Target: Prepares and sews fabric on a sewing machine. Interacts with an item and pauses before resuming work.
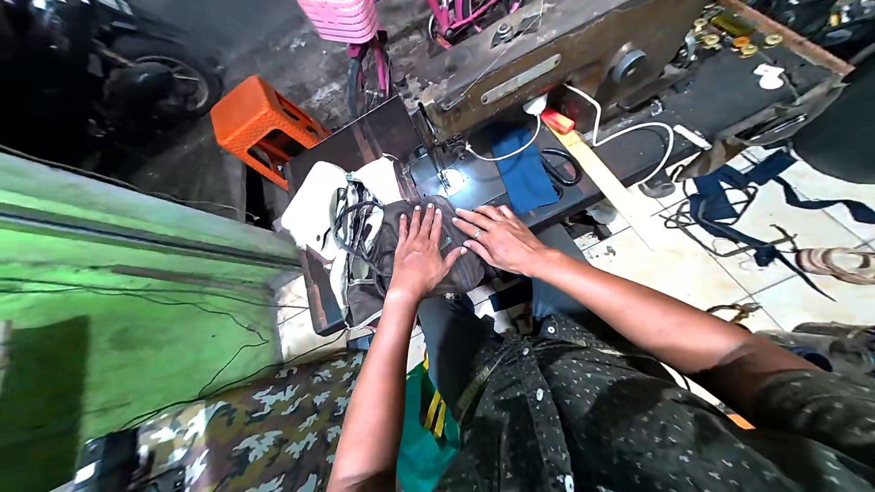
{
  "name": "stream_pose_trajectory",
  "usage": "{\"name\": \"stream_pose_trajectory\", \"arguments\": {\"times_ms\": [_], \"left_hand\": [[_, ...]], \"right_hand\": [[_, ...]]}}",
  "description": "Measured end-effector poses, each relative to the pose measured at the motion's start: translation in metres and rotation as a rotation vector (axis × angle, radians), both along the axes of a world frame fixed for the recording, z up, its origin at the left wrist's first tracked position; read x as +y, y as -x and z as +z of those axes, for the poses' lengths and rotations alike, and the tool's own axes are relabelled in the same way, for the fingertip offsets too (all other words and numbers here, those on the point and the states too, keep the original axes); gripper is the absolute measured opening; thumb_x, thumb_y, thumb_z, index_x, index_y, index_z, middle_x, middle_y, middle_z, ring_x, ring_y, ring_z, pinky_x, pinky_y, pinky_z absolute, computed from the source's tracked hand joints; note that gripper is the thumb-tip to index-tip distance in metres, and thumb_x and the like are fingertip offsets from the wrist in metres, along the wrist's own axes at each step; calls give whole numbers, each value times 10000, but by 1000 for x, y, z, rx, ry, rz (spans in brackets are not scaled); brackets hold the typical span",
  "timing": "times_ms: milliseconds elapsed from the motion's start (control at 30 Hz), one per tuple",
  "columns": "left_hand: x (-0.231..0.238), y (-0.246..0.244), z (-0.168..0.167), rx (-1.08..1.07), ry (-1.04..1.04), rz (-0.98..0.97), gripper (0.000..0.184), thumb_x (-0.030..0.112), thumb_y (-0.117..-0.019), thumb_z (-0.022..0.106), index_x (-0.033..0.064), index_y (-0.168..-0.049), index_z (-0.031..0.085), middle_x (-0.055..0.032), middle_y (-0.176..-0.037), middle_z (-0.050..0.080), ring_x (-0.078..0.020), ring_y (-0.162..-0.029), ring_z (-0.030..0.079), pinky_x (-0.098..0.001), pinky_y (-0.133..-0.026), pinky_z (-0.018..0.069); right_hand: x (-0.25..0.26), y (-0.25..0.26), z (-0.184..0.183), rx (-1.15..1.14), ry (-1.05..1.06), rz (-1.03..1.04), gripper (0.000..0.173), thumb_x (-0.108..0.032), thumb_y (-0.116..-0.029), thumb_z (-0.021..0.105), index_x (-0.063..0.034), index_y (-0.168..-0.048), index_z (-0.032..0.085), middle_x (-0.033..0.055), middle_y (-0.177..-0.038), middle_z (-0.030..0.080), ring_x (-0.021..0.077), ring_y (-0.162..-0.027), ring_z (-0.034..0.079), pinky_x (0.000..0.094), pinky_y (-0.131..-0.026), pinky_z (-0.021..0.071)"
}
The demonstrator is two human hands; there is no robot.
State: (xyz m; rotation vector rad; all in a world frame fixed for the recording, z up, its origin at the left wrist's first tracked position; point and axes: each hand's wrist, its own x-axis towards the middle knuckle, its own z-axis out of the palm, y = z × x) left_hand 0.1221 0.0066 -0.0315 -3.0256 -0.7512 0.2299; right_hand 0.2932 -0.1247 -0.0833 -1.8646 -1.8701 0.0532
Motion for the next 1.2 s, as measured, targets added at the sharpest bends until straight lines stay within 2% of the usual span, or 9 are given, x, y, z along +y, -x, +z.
{"name": "stream_pose_trajectory", "arguments": {"times_ms": [133,400,500,567,633,700,833,1000,1200], "left_hand": [[14,7,-3,38,-5,-38,1010,811,-925,391,97,-1630,281,-94,-1712,220,-319,-1594,118,-602,-1272,27],[14,8,6,19,47,-65,1003,765,-926,480,66,-1620,296,-115,-1705,233,-341,-1591,123,-615,-1267,17],[3,10,17,-94,51,-100,786,580,-982,587,29,-1528,466,-161,-1643,360,-374,-1554,250,-654,-1252,110],[-13,14,28,-208,80,-89,564,405,-999,645,26,-1414,593,-174,-1542,493,-369,-1478,400,-633,-1229,233],[-37,24,32,-333,141,-64,377,324,-1019,623,45,-1263,691,-137,-1328,653,-306,-1267,602,-525,-1102,457],[-68,40,27,-439,316,-54,279,302,-1032,602,75,-1104,747,-76,-1100,731,-204,-1045,704,-415,-941,582],[-119,66,-6,-476,634,-3,268,286,-1020,613,67,-1037,766,-68,-1033,752,-161,-976,726,-369,-908,598],[-144,98,-52,-170,648,313,262,241,-1012,635,32,-1108,759,-168,-1133,736,-326,-1090,708,-524,-992,548],[-137,118,-69,-183,677,446,356,341,-1018,623,45,-1180,736,-160,-1191,711,-313,-1119,690,-518,-1011,536]], "right_hand": [[6,3,-5,-54,33,-34,495,-426,-1084,381,-175,-1450,601,7,-1545,529,295,-1373,504,517,-1056,417],[-13,-9,-2,101,-55,59,471,-371,-1039,530,-117,-1428,606,87,-1520,538,299,-1382,512,527,-1127,400],[-39,-14,-7,206,-139,114,434,-346,-1012,597,-83,-1352,658,123,-1435,598,298,-1351,543,483,-1162,409],[-59,-12,-13,227,-220,98,343,-286,-1013,589,-58,-1239,711,132,-1286,676,288,-1255,614,461,-1114,467],[-77,-12,-19,220,-248,65,292,-251,-1024,577,-63,-1183,733,118,-1215,702,267,-1214,637,430,-1083,499],[-93,-12,-24,215,-241,21,271,-244,-1027,585,-68,-1159,743,111,-1192,707,256,-1201,641,411,-1063,516],[-115,-19,-25,231,-168,-45,279,-245,-1042,571,-63,-1165,743,124,-1184,710,263,-1183,651,395,-1043,526],[-122,-41,-13,135,-132,-71,264,-231,-1030,584,-55,-1141,747,127,-1195,709,283,-1197,648,432,-1052,524],[-92,-66,12,53,-166,-134,278,-195,-997,626,-12,-1181,725,179,-1239,679,353,-1206,627,482,-1048,514]]}}
